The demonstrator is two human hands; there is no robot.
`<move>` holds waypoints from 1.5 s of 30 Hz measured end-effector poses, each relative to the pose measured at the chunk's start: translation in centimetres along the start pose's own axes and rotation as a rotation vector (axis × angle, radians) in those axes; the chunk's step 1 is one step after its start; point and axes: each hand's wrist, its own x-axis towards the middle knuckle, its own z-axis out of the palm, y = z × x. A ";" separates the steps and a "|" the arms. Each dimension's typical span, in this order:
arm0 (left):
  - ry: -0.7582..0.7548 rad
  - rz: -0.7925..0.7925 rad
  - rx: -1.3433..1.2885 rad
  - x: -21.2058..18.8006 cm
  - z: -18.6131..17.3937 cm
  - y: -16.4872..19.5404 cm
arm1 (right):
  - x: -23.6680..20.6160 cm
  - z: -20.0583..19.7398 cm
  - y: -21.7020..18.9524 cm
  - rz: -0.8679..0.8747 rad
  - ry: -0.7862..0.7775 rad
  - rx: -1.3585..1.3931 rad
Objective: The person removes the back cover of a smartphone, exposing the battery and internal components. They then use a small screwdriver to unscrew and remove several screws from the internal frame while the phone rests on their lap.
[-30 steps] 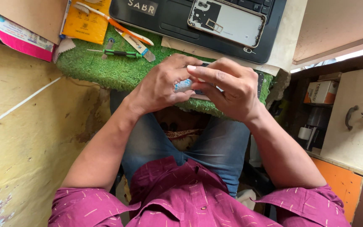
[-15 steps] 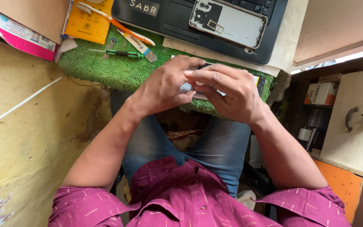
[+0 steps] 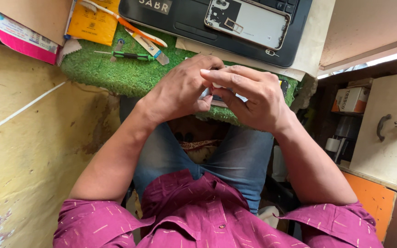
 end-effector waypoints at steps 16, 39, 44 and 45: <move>-0.004 -0.034 0.068 0.0 0.7 -0.1 | -0.2 -0.3 -0.5 -0.006 0.003 -0.006; 0.046 0.056 0.213 0.3 0.4 1.2 | -0.6 0.7 -1.0 0.078 0.115 -0.092; -0.037 -0.168 0.069 0.5 0.3 1.6 | -0.9 -0.2 -0.9 0.021 0.070 -0.033; -0.029 -0.177 0.071 0.6 0.3 1.7 | -0.9 -0.2 -1.0 0.007 0.075 -0.029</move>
